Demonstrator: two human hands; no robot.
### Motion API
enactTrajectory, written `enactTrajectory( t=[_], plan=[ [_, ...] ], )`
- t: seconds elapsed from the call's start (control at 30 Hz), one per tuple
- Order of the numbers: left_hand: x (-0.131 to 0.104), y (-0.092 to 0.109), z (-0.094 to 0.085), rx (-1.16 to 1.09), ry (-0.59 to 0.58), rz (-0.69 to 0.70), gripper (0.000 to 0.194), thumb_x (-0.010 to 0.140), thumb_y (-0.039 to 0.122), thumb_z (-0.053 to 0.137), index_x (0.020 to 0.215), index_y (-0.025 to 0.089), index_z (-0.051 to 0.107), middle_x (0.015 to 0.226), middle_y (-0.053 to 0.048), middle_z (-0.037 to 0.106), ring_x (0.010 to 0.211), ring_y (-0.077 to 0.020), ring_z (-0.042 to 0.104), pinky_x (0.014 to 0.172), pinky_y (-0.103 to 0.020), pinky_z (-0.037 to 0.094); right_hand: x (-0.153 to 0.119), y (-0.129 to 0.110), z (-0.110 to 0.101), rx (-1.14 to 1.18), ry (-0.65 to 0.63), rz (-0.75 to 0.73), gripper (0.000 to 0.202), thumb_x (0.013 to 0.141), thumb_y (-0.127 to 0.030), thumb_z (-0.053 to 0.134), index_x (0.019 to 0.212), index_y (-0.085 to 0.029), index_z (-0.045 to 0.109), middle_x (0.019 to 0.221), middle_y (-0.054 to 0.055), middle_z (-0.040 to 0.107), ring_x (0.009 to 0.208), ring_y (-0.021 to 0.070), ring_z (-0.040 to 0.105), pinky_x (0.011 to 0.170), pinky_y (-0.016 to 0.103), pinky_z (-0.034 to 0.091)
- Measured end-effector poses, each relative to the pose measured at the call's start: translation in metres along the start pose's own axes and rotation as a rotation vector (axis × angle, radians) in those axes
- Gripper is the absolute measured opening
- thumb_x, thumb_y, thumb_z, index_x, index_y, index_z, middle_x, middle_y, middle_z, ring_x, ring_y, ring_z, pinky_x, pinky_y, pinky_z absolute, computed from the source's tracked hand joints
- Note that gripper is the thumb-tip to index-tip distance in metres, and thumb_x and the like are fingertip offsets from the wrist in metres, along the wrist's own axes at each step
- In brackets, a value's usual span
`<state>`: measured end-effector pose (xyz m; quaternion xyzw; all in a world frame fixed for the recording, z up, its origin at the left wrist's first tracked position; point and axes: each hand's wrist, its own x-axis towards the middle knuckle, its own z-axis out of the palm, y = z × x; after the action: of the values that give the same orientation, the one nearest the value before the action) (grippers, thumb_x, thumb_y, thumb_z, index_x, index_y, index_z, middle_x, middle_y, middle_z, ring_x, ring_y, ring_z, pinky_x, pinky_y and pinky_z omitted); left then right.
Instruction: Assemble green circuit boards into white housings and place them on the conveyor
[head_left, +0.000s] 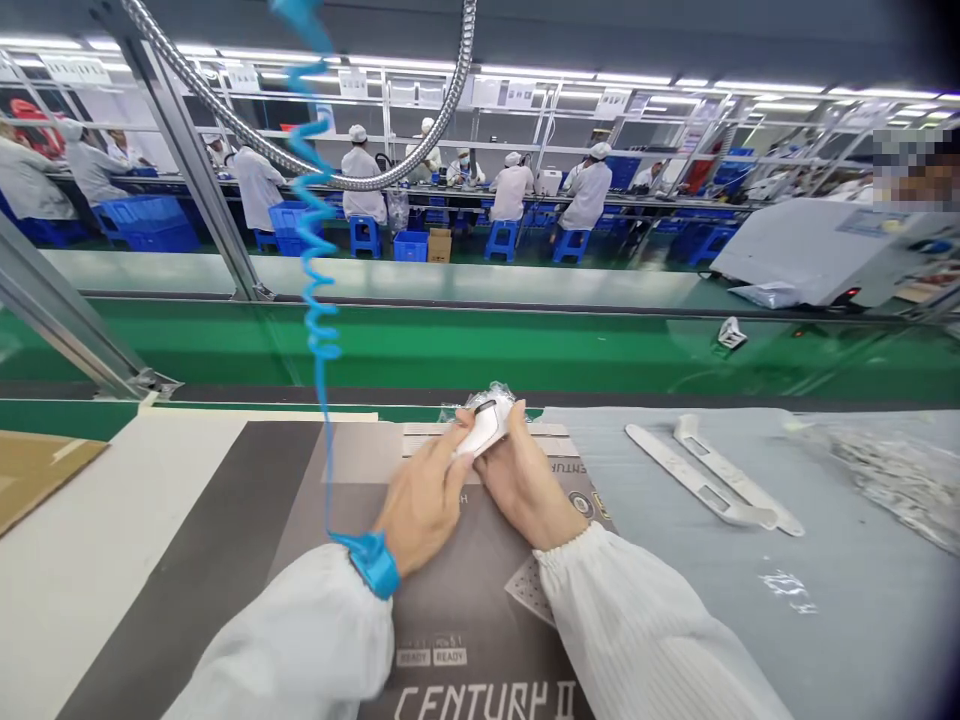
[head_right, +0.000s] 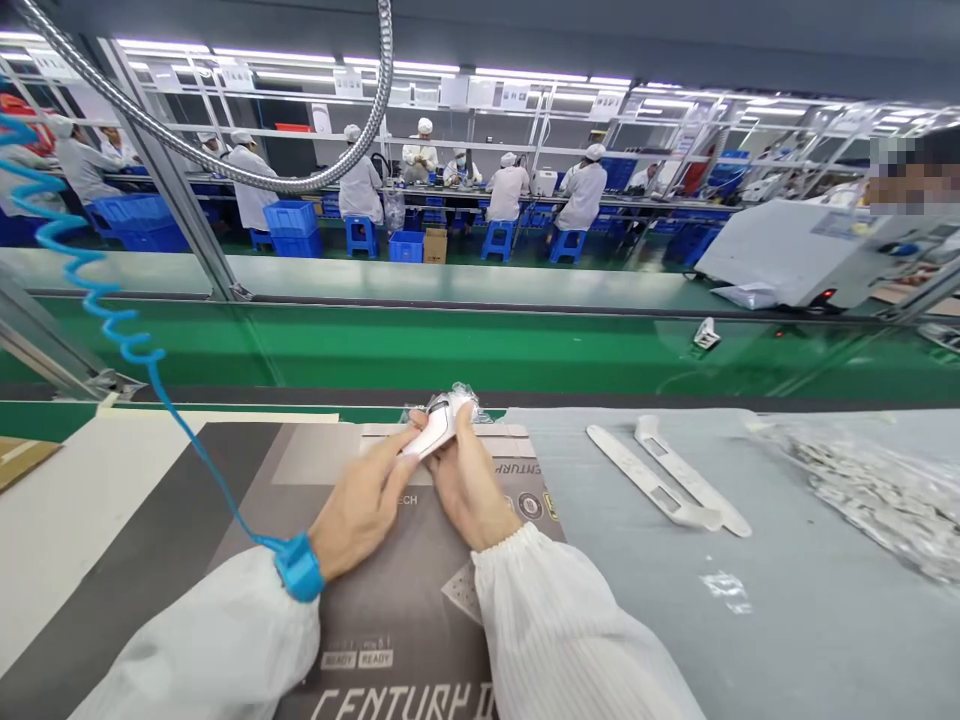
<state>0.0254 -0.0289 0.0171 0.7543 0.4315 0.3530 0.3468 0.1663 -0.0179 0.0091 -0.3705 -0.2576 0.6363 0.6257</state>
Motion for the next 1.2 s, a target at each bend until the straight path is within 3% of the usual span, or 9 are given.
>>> enactTrajectory(
  t=[0.1,0.2,0.27,0.37,0.53,0.7,0.9,1.07,1.2],
  plan=[
    [-0.003,0.007,0.012,0.228,-0.12,-0.016,0.045,0.09,0.046,0.054,0.126,0.019,0.06,0.103,-0.015,0.071,0.09,-0.0312,0.068,0.087,-0.041,0.049,-0.003,-0.004,-0.001,0.181,0.026,0.063,0.044,0.088,-0.063,0.048,0.068,-0.024,0.054,0.05,-0.003,0.05,0.054,0.0155,0.053,0.065,0.033,0.051],
    [-0.001,0.009,0.01,0.387,-0.228,-0.008,0.047,0.089,0.055,0.052,0.114,0.017,0.064,0.091,-0.016,0.072,0.08,-0.033,0.069,0.078,-0.04,0.049,-0.007,-0.01,-0.003,0.268,-0.01,0.039,0.042,0.088,-0.057,0.048,0.062,-0.024,0.047,0.041,-0.007,0.029,0.043,0.013,0.038,0.058,0.031,0.046],
    [0.001,0.005,0.001,0.417,-0.231,-0.051,0.048,0.09,0.059,0.047,0.108,0.018,0.065,0.086,-0.015,0.072,0.079,-0.0328,0.069,0.077,-0.04,0.048,-0.009,-0.014,-0.001,0.277,-0.054,0.099,0.041,0.089,-0.058,0.049,0.069,-0.023,0.054,0.048,-0.005,0.043,0.051,0.0143,0.049,0.065,0.032,0.049],
    [0.003,-0.002,-0.011,0.407,-0.049,-0.099,0.046,0.092,0.058,0.046,0.113,0.021,0.063,0.096,-0.013,0.072,0.091,-0.0324,0.068,0.084,-0.042,0.046,-0.012,-0.012,0.006,0.271,-0.174,0.16,0.035,0.09,-0.055,0.054,0.089,-0.021,0.062,0.081,0.001,0.064,0.086,0.0182,0.064,0.085,0.034,0.051],
    [-0.002,0.003,-0.006,0.345,0.177,0.097,0.048,0.094,0.047,0.051,0.136,0.024,0.049,0.134,-0.01,0.06,0.123,-0.028,0.055,0.103,-0.041,0.039,-0.018,0.008,0.02,0.217,-0.224,0.114,0.027,0.09,-0.044,0.061,0.099,-0.019,0.066,0.103,0.006,0.068,0.108,0.0198,0.061,0.099,0.035,0.048],
    [0.0,0.007,0.004,0.384,0.18,0.095,0.043,0.097,0.045,0.046,0.133,0.023,0.053,0.13,-0.011,0.061,0.116,-0.0286,0.059,0.097,-0.04,0.044,-0.014,0.015,0.018,0.227,-0.169,0.124,0.023,0.089,-0.042,0.063,0.088,-0.019,0.067,0.089,0.005,0.068,0.102,0.0208,0.062,0.098,0.037,0.05],
    [0.004,-0.014,-0.013,0.306,0.005,0.104,0.039,0.094,0.037,0.053,0.131,0.024,0.053,0.129,-0.008,0.063,0.116,-0.026,0.059,0.096,-0.038,0.046,-0.005,-0.003,0.0,0.349,-0.185,0.197,0.031,0.097,-0.043,0.046,0.087,-0.021,0.065,0.083,0.001,0.065,0.088,0.017,0.063,0.088,0.035,0.054],
    [0.003,-0.012,-0.017,0.358,-0.046,0.028,0.035,0.098,0.041,0.044,0.123,0.023,0.061,0.119,-0.009,0.069,0.108,-0.0277,0.063,0.091,-0.039,0.046,0.0,-0.004,-0.003,0.355,-0.075,0.205,0.035,0.101,-0.041,0.039,0.091,-0.022,0.066,0.087,0.0,0.068,0.089,0.0139,0.065,0.088,0.029,0.053],
    [0.011,-0.016,-0.028,0.116,0.006,-0.101,0.034,0.096,0.041,0.045,0.116,0.021,0.065,0.101,-0.008,0.073,0.085,-0.0217,0.067,0.079,-0.034,0.049,0.002,0.004,-0.002,0.239,-0.046,0.188,0.028,0.1,-0.038,0.044,0.101,-0.021,0.066,0.107,0.005,0.071,0.099,0.0153,0.066,0.094,0.032,0.052]
  ],
)
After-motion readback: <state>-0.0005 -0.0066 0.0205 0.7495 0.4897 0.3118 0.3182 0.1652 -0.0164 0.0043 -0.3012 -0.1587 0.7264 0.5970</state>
